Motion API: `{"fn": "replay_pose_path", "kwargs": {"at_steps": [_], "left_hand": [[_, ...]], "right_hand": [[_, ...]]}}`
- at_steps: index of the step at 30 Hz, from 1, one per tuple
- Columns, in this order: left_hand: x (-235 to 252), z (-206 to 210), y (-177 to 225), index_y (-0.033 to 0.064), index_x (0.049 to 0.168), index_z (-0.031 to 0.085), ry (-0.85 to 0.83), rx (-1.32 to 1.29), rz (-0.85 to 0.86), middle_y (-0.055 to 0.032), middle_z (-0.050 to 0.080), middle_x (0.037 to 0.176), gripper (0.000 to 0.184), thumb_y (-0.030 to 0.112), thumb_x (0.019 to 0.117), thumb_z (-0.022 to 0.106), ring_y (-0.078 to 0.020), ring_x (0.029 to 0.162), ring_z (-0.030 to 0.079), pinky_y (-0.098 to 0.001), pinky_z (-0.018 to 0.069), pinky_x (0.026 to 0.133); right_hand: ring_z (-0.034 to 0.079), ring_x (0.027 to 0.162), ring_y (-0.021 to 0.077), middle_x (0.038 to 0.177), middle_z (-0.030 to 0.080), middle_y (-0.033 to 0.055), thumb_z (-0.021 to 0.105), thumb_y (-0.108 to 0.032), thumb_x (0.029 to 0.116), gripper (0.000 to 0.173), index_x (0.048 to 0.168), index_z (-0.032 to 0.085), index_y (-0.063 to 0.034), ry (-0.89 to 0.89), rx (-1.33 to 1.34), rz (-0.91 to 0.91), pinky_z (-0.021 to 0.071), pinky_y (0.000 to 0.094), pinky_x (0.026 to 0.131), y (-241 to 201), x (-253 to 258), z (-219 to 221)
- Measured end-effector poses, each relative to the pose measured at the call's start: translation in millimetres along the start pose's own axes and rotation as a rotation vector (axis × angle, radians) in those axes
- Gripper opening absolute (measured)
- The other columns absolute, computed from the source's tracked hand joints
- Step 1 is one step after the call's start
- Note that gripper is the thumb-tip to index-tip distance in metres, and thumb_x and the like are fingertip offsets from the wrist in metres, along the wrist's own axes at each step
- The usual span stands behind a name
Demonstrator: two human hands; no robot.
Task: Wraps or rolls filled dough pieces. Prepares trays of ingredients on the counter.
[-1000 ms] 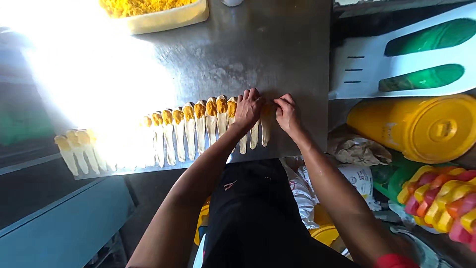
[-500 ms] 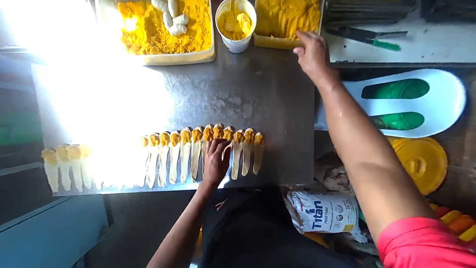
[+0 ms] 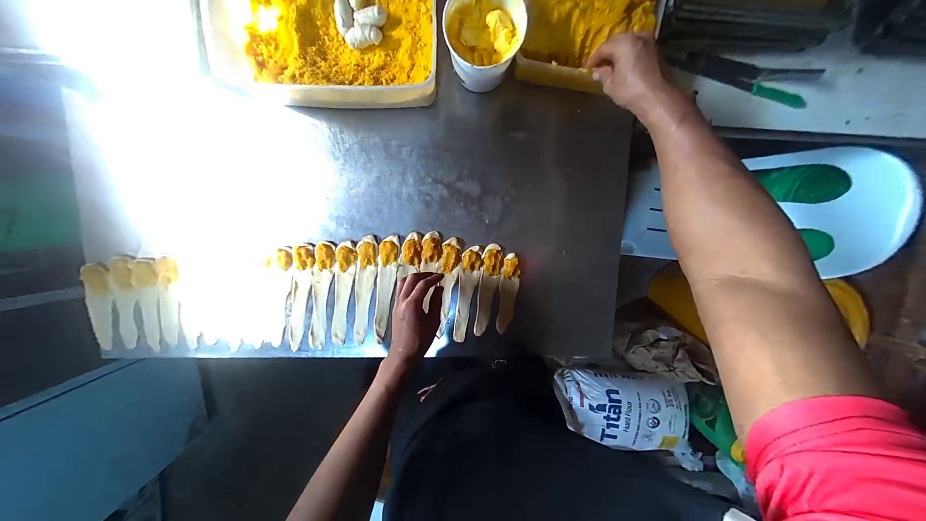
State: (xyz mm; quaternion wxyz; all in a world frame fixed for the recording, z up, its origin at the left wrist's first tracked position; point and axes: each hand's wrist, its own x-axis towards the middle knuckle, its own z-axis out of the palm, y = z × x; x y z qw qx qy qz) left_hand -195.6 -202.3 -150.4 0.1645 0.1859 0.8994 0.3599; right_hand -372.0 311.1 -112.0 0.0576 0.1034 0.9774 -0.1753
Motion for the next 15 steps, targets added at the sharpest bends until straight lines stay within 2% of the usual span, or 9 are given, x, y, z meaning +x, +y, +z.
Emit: {"fn": "replay_pose_path", "kwargs": {"at_steps": [1,4,5,7,9,11,12,15], "left_hand": [[2,-2,0,0.0176,0.122,0.073,-0.027,0.002,0.026,0.0000,0.069,0.124,0.025,0.025,0.1032,0.059,-0.0158,0.122,0.060,-0.0385,0.0503,0.106],[4,-17,3,0.0158,0.124,0.072,-0.045,0.015,0.112,-0.0007,0.068,0.126,0.025,0.023,0.1036,0.059,-0.0157,0.124,0.060,-0.0397,0.0501,0.107],[3,-23,4,0.0153,0.124,0.072,-0.035,0.019,0.124,-0.0010,0.068,0.126,0.025,0.022,0.1037,0.059,-0.0155,0.125,0.060,-0.0391,0.0503,0.107],[-3,-34,-2,0.0154,0.125,0.072,0.001,0.016,0.125,-0.0010,0.068,0.126,0.026,0.022,0.1033,0.059,-0.0155,0.124,0.060,-0.0387,0.0502,0.107],[-13,-40,-13,0.0159,0.125,0.072,0.022,0.010,0.107,-0.0009,0.068,0.125,0.026,0.022,0.1034,0.059,-0.0158,0.123,0.060,-0.0395,0.0502,0.106],[-24,-41,-25,0.0160,0.124,0.072,0.028,0.014,0.086,-0.0010,0.069,0.125,0.026,0.022,0.1033,0.058,-0.0157,0.122,0.061,-0.0391,0.0506,0.106],[-30,-42,-30,0.0160,0.123,0.073,0.028,0.017,0.071,-0.0013,0.069,0.124,0.026,0.023,0.1034,0.058,-0.0157,0.122,0.061,-0.0384,0.0506,0.106],[-49,-41,-40,0.0148,0.122,0.073,0.037,0.033,0.045,-0.0033,0.070,0.123,0.026,0.022,0.1027,0.058,-0.0178,0.120,0.062,-0.0386,0.0507,0.105]], "right_hand": [[0.062,0.122,0.0383,0.123,0.068,0.0205,0.062,-0.008,0.0970,0.024,0.118,0.073,-0.0068,0.042,0.045,0.046,0.0460,0.0578,0.108,-2,-4,-3],[0.068,0.113,0.0228,0.121,0.071,0.0122,0.063,-0.021,0.0989,0.026,0.120,0.071,-0.0083,0.240,0.250,0.173,0.0526,0.0419,0.104,-2,-20,-12],[0.068,0.113,0.0210,0.122,0.070,0.0118,0.062,-0.025,0.1005,0.027,0.120,0.071,-0.0087,0.289,0.272,0.191,0.0531,0.0398,0.104,-4,-31,-14],[0.063,0.121,0.0262,0.126,0.067,0.0159,0.055,-0.020,0.1026,0.029,0.124,0.072,-0.0089,0.333,0.204,0.215,0.0475,0.0425,0.109,-3,-48,-15],[0.059,0.128,0.0321,0.131,0.066,0.0182,0.054,-0.009,0.0996,0.033,0.128,0.071,-0.0099,0.313,0.138,0.281,0.0424,0.0473,0.114,0,-61,-9],[0.062,0.125,0.0306,0.129,0.068,0.0159,0.057,-0.008,0.0981,0.036,0.132,0.067,-0.0099,0.312,0.097,0.322,0.0460,0.0473,0.111,7,-64,-6],[0.064,0.123,0.0299,0.127,0.069,0.0149,0.057,-0.008,0.0977,0.035,0.132,0.066,-0.0095,0.318,0.075,0.322,0.0480,0.0477,0.109,10,-61,-6],[0.061,0.125,0.0354,0.125,0.069,0.0186,0.058,-0.005,0.0967,0.027,0.120,0.071,-0.0054,0.270,-0.028,0.248,0.0455,0.0520,0.109,10,-46,-6]]}}
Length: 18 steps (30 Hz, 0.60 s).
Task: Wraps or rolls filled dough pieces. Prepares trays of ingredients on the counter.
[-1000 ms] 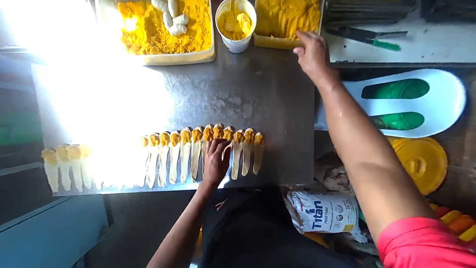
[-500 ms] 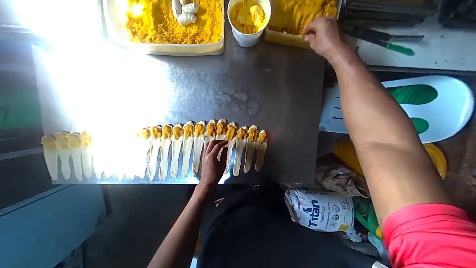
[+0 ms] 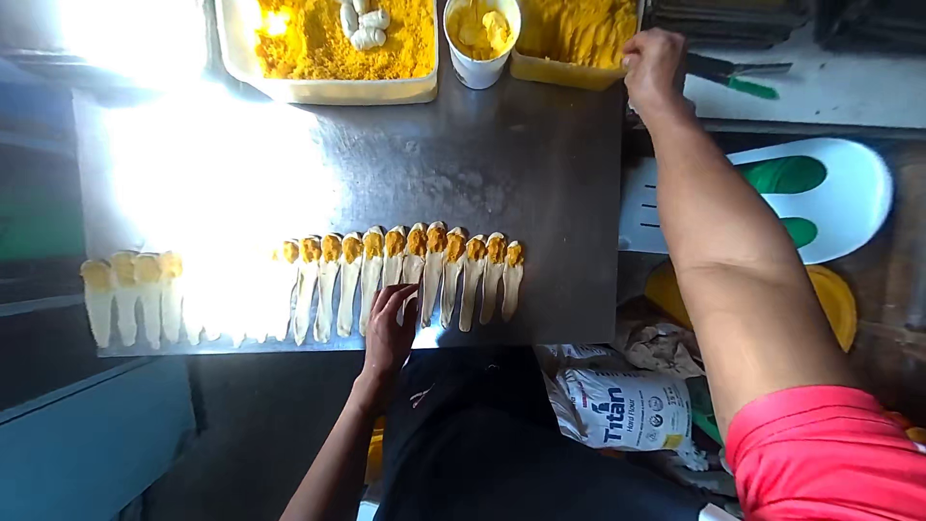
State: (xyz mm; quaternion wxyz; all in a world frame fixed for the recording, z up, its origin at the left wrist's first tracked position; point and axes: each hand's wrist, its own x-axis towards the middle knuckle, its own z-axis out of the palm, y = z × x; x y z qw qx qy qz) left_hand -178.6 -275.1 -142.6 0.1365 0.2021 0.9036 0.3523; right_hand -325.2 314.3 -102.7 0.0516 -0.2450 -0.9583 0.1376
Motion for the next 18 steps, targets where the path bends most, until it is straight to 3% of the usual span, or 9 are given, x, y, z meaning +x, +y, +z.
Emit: {"fn": "replay_pose_path", "kwargs": {"at_steps": [4,9,12,15,18], "left_hand": [[-23,4,-2,0.0143,0.121,0.074,0.036,-0.011,-0.042,-0.0038,0.071,0.121,0.025,0.020,0.1018,0.058,-0.0176,0.116,0.063,-0.0367,0.0519,0.102],[-38,10,3,0.0121,0.121,0.073,0.018,-0.032,-0.092,-0.0058,0.070,0.121,0.025,0.020,0.1022,0.059,-0.0187,0.117,0.063,-0.0375,0.0518,0.103],[-37,13,2,0.0132,0.122,0.073,-0.001,-0.018,-0.090,-0.0042,0.070,0.122,0.025,0.021,0.1024,0.060,-0.0185,0.117,0.063,-0.0386,0.0515,0.103],[-32,11,0,0.0150,0.125,0.072,-0.019,-0.027,-0.073,-0.0026,0.068,0.125,0.026,0.021,0.1029,0.059,-0.0180,0.120,0.062,-0.0398,0.0509,0.104],[-23,4,-3,0.0140,0.126,0.070,-0.031,-0.040,-0.037,-0.0036,0.068,0.126,0.026,0.020,0.1029,0.059,-0.0185,0.121,0.061,-0.0403,0.0513,0.103]], "right_hand": [[0.059,0.125,0.0453,0.126,0.066,0.0258,0.060,-0.004,0.0953,0.028,0.121,0.071,-0.0027,-0.180,-0.073,-0.025,0.0455,0.0635,0.104,-7,9,4],[0.058,0.124,0.0485,0.125,0.065,0.0294,0.060,0.000,0.0926,0.028,0.119,0.069,0.0014,-0.227,-0.076,-0.067,0.0437,0.0649,0.106,-1,17,6],[0.060,0.122,0.0453,0.124,0.066,0.0263,0.060,-0.009,0.0945,0.029,0.121,0.069,-0.0017,-0.214,-0.045,-0.029,0.0443,0.0638,0.106,-15,7,-5],[0.066,0.116,0.0286,0.122,0.069,0.0172,0.062,-0.027,0.1009,0.032,0.123,0.070,-0.0054,-0.105,0.145,-0.073,0.0503,0.0464,0.106,-46,-66,-8],[0.068,0.113,0.0193,0.124,0.068,0.0147,0.053,-0.019,0.1055,0.031,0.127,0.069,-0.0028,-0.025,0.373,-0.120,0.0557,0.0354,0.101,-79,-193,30]]}}
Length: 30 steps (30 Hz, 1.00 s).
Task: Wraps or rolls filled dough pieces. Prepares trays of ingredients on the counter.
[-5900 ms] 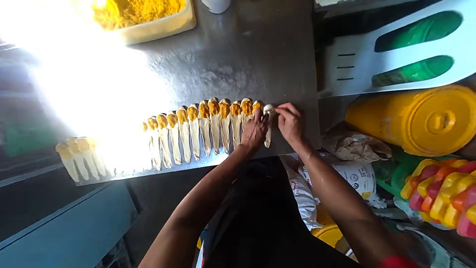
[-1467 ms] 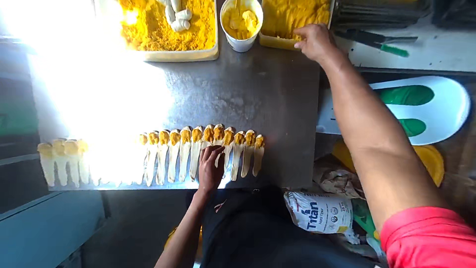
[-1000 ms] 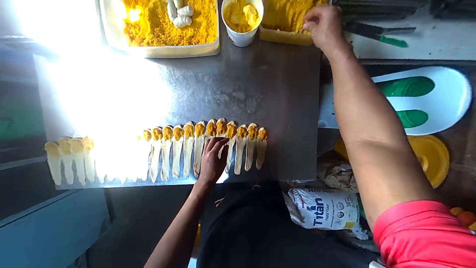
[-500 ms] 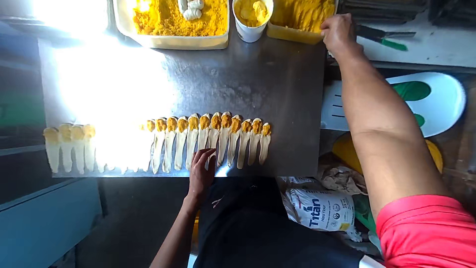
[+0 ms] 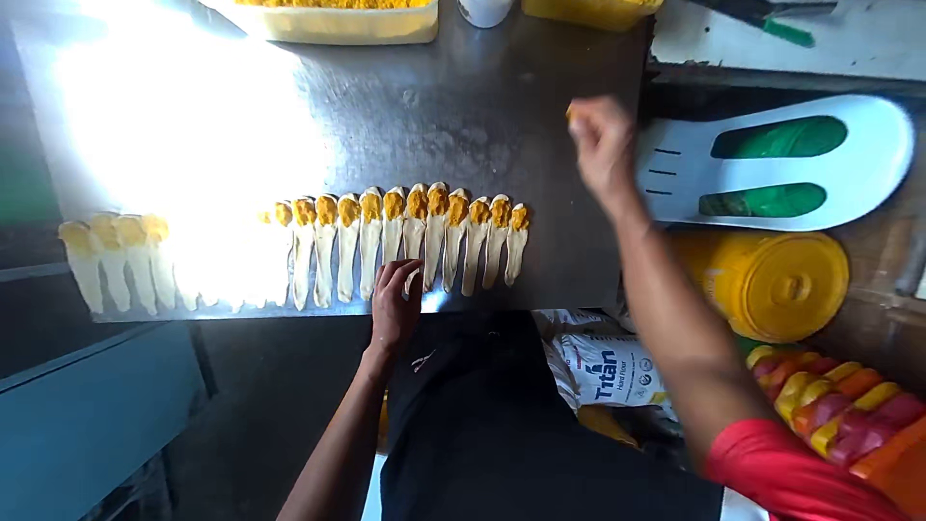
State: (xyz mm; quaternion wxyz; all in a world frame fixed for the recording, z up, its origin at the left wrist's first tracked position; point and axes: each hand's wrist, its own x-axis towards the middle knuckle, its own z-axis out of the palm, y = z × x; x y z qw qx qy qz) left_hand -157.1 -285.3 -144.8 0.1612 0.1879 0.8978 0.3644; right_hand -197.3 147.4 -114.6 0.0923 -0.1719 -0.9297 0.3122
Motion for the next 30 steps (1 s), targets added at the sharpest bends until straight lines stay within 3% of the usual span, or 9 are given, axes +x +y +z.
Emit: {"fn": "replay_pose_path", "kwargs": {"at_steps": [4,8,11,15,18,22,24,27,30], "left_hand": [[9,-8,0,0.0113,0.126,0.070,-0.027,0.019,0.048,-0.0070,0.067,0.126,0.026,0.017,0.1019,0.061,-0.0214,0.122,0.061,-0.0417,0.0508,0.104],[12,-9,3,0.0103,0.125,0.070,-0.070,0.047,0.124,-0.0070,0.067,0.126,0.026,0.016,0.1020,0.060,-0.0214,0.121,0.060,-0.0407,0.0501,0.105],[8,-8,10,0.0111,0.126,0.070,-0.090,0.043,0.186,-0.0062,0.067,0.126,0.027,0.016,0.1015,0.061,-0.0206,0.122,0.060,-0.0410,0.0500,0.105],[-9,-10,10,0.0122,0.126,0.070,-0.106,0.039,0.219,-0.0042,0.067,0.127,0.027,0.018,0.1018,0.061,-0.0189,0.123,0.059,-0.0394,0.0499,0.106],[-25,-9,0,0.0138,0.126,0.070,-0.112,0.034,0.209,-0.0025,0.067,0.126,0.026,0.020,0.1028,0.060,-0.0171,0.122,0.060,-0.0383,0.0514,0.104],[-41,-7,-12,0.0138,0.126,0.071,-0.124,0.035,0.197,-0.0034,0.068,0.126,0.026,0.021,0.1031,0.060,-0.0176,0.122,0.061,-0.0392,0.0519,0.104],[-46,-7,-16,0.0145,0.126,0.071,-0.131,0.043,0.194,-0.0029,0.068,0.126,0.026,0.022,0.1033,0.060,-0.0170,0.123,0.060,-0.0391,0.0511,0.105],[-43,-9,-16,0.0156,0.126,0.071,-0.129,0.042,0.179,-0.0023,0.068,0.126,0.026,0.023,0.1037,0.059,-0.0166,0.123,0.060,-0.0385,0.0521,0.103],[-29,-5,-7,0.0136,0.125,0.071,-0.135,0.036,0.186,-0.0032,0.068,0.125,0.026,0.021,0.1029,0.060,-0.0179,0.120,0.061,-0.0389,0.0510,0.104]], "right_hand": [[0.066,0.119,0.0219,0.134,0.065,0.0150,0.053,-0.004,0.1032,0.034,0.134,0.066,-0.0042,0.083,0.236,0.141,0.0567,0.0379,0.100,-24,-144,77],[0.064,0.124,0.0225,0.147,0.057,0.0125,0.052,0.000,0.1019,0.046,0.147,0.056,-0.0078,0.204,0.245,0.189,0.0582,0.0380,0.098,-44,-190,113],[0.053,0.141,0.0244,0.163,0.040,0.0100,0.052,0.006,0.0978,0.060,0.156,0.044,-0.0070,0.109,0.045,0.139,0.0522,0.0416,0.109,-46,-210,121],[0.032,0.154,0.0254,0.167,0.033,0.0097,0.055,-0.001,0.0988,0.059,0.156,0.043,-0.0063,0.015,-0.218,0.068,0.0288,0.0493,0.126,-31,-234,139],[0.036,0.152,0.0284,0.160,0.045,0.0141,0.055,0.001,0.0975,0.050,0.147,0.054,-0.0019,0.086,-0.180,0.019,0.0306,0.0478,0.126,-30,-238,137],[0.034,0.153,0.0264,0.162,0.041,0.0144,0.049,0.007,0.0972,0.052,0.149,0.051,0.0001,0.033,-0.224,-0.003,0.0305,0.0428,0.126,-30,-217,142],[0.033,0.154,0.0256,0.162,0.042,0.0135,0.045,0.006,0.0994,0.050,0.148,0.052,-0.0005,0.028,-0.259,0.004,0.0266,0.0461,0.127,-25,-210,147],[0.035,0.153,0.0285,0.166,0.036,0.0131,0.052,0.006,0.0975,0.056,0.152,0.047,-0.0015,0.026,-0.263,0.004,0.0292,0.0508,0.126,-43,-219,133],[0.032,0.154,0.0247,0.167,0.034,0.0117,0.054,0.008,0.0943,0.060,0.153,0.046,-0.0014,-0.002,-0.268,-0.011,0.0297,0.0440,0.127,-36,-233,145]]}}
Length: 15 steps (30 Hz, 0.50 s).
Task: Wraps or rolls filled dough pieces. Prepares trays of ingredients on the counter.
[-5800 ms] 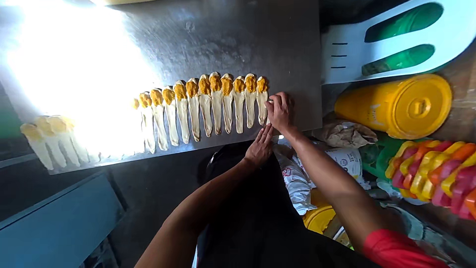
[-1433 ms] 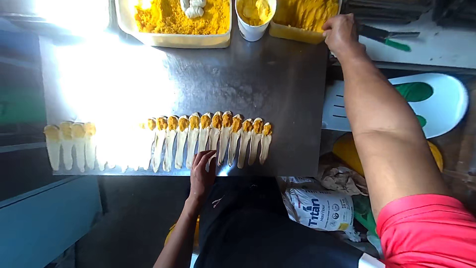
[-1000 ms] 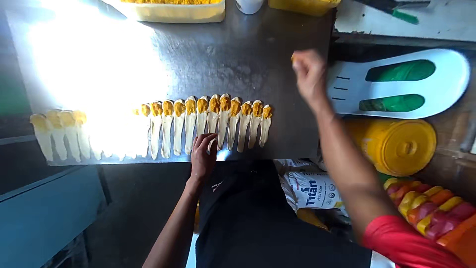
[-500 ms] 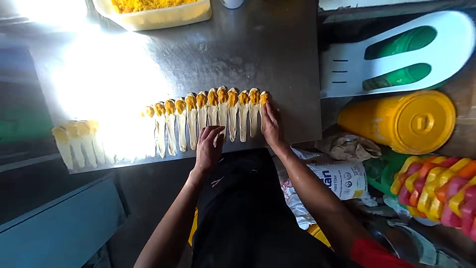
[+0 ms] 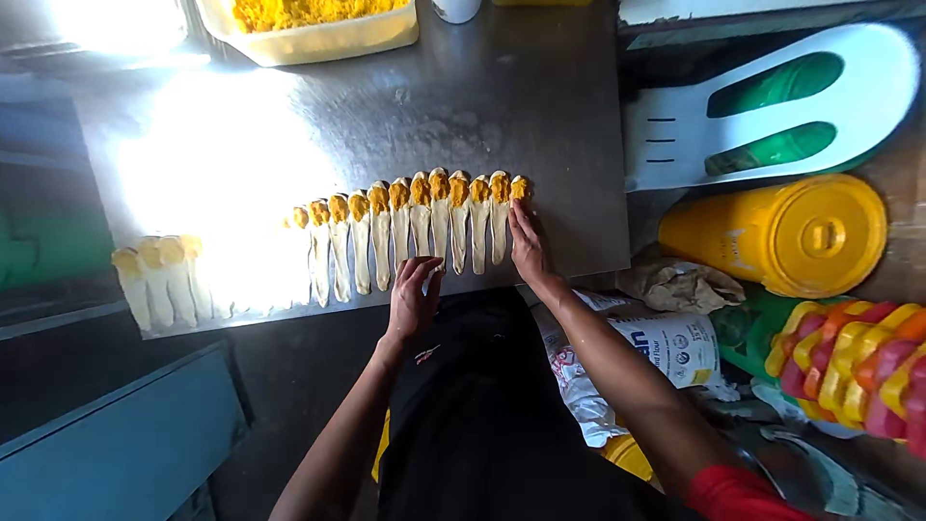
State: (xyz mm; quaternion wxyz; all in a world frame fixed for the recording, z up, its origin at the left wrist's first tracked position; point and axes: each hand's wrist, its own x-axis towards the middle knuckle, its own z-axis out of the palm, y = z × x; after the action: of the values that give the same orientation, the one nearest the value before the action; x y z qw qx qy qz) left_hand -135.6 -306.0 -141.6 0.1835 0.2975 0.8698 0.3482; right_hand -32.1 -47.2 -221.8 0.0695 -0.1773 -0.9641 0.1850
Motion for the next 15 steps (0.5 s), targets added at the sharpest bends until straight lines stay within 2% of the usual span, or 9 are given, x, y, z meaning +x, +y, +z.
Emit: {"fn": "replay_pose_path", "kwargs": {"at_steps": [2,5,7,9,11,13,15], "left_hand": [[22,4,7,0.0119,0.124,0.071,-0.007,0.004,0.033,-0.0049,0.068,0.123,0.026,0.018,0.1014,0.061,-0.0199,0.119,0.062,-0.0404,0.0513,0.104],[68,12,22,0.0089,0.125,0.070,-0.022,0.014,0.104,-0.0093,0.068,0.123,0.026,0.014,0.1011,0.061,-0.0263,0.120,0.061,-0.0451,0.0508,0.104],[103,19,34,0.0075,0.126,0.069,-0.048,0.041,0.145,-0.0115,0.067,0.126,0.026,0.013,0.1024,0.058,-0.0302,0.123,0.060,-0.0481,0.0492,0.106],[147,39,37,0.0103,0.123,0.072,-0.042,0.094,0.178,-0.0094,0.069,0.123,0.026,0.013,0.1016,0.056,-0.0298,0.123,0.059,-0.0481,0.0492,0.105],[182,59,45,0.0141,0.123,0.072,-0.102,0.178,0.186,-0.0064,0.068,0.126,0.027,0.015,0.1027,0.053,-0.0291,0.128,0.056,-0.0509,0.0471,0.106],[209,77,54,0.0156,0.128,0.070,-0.191,0.265,0.221,-0.0067,0.064,0.133,0.030,0.014,0.1030,0.052,-0.0315,0.134,0.051,-0.0538,0.0450,0.106],[227,96,58,0.0178,0.129,0.069,-0.250,0.355,0.282,-0.0077,0.061,0.137,0.033,0.014,0.1027,0.051,-0.0329,0.136,0.048,-0.0543,0.0426,0.109]], "right_hand": [[0.026,0.157,0.0246,0.167,0.032,0.0128,0.053,0.009,0.0939,0.061,0.154,0.044,-0.0003,-0.039,0.000,-0.011,0.0270,0.0411,0.128,5,-8,5],[0.027,0.156,0.0260,0.166,0.034,0.0137,0.056,0.008,0.0921,0.062,0.153,0.046,-0.0001,-0.089,0.020,-0.030,0.0275,0.0429,0.128,5,-21,1],[0.031,0.155,0.0253,0.164,0.039,0.0136,0.058,0.009,0.0905,0.060,0.149,0.050,0.0004,-0.123,0.011,-0.039,0.0318,0.0409,0.126,4,-31,-5],[0.041,0.149,0.0253,0.156,0.050,0.0123,0.059,0.007,0.0912,0.051,0.141,0.060,-0.0016,-0.131,0.038,-0.024,0.0367,0.0413,0.123,8,-29,-15],[0.055,0.136,0.0257,0.141,0.063,0.0099,0.060,0.000,0.0934,0.036,0.128,0.070,-0.0059,-0.128,0.115,0.037,0.0453,0.0438,0.115,11,-17,-29],[0.066,0.116,0.0282,0.124,0.069,0.0116,0.060,-0.003,0.0938,0.026,0.116,0.074,-0.0067,-0.085,0.185,0.142,0.0551,0.0483,0.098,19,7,-43],[0.066,0.112,0.0341,0.128,0.064,0.0185,0.057,-0.002,0.0961,0.028,0.120,0.072,-0.0040,-0.032,0.189,0.252,0.0565,0.0523,0.093,32,34,-50]]}}
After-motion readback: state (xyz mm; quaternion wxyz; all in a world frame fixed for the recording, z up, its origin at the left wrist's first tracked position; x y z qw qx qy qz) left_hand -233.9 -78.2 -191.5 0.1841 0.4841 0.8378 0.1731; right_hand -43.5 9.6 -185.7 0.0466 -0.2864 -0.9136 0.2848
